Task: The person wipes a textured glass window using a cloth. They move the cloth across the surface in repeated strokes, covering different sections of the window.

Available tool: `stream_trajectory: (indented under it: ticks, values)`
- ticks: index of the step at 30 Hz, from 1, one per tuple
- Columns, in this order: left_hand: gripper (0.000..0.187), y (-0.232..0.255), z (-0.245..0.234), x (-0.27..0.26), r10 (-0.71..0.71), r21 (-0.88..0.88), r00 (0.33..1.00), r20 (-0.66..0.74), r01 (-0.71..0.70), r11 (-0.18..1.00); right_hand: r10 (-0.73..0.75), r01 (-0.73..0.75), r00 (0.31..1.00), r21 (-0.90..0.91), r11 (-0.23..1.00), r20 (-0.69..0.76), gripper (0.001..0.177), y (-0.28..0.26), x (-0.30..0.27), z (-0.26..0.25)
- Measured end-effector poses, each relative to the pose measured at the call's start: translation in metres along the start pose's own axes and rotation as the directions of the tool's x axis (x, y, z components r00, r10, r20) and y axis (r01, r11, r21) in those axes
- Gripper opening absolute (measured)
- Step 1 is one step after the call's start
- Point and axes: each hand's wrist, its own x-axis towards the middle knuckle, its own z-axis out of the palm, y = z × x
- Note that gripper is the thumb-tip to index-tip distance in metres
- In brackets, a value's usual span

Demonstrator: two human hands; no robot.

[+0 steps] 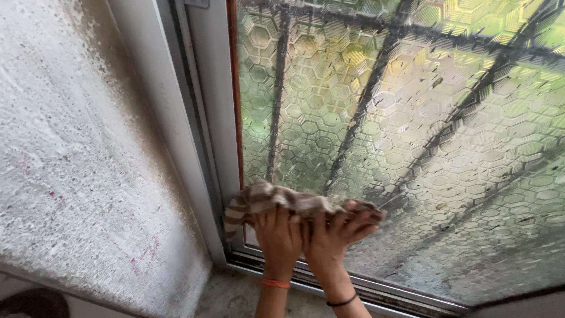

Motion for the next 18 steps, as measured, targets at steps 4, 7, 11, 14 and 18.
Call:
stream_trajectory:
  ticks: [4, 7, 11, 14, 18]
  values:
    - [0.032, -0.054, 0.000, -0.043, -0.115, 0.089, 0.988, 0.101, 0.106, 0.990, -0.207, 0.208, 0.968, 0.006, 0.978, 0.141, 0.032, -0.039, -0.009, 0.018]
    - [0.025, -0.065, 0.011, -0.094, -0.213, 0.101, 0.964, 0.160, 0.199, 0.975, -0.269, 0.258, 0.916, 0.077, 0.963, 0.297, 0.039, -0.023, -0.057, 0.033]
    - [0.025, -0.021, 0.033, -0.137, -0.330, 0.065, 0.831, 0.447, 0.337, 0.939, -0.103, 0.106, 0.890, 0.017, 0.994, 0.444, 0.036, 0.037, -0.118, 0.032]
    - [0.026, 0.015, 0.038, -0.126, -0.097, -0.051, 0.869, 0.485, 0.139, 0.989, 0.054, -0.023, 0.929, -0.088, 0.996, 0.367, 0.042, 0.075, -0.129, 0.016]
    - [0.026, 0.033, 0.032, -0.073, 0.058, -0.070, 0.975, 0.215, -0.044, 0.997, 0.108, -0.105, 0.985, -0.028, 0.994, 0.134, 0.052, 0.065, -0.081, -0.007]
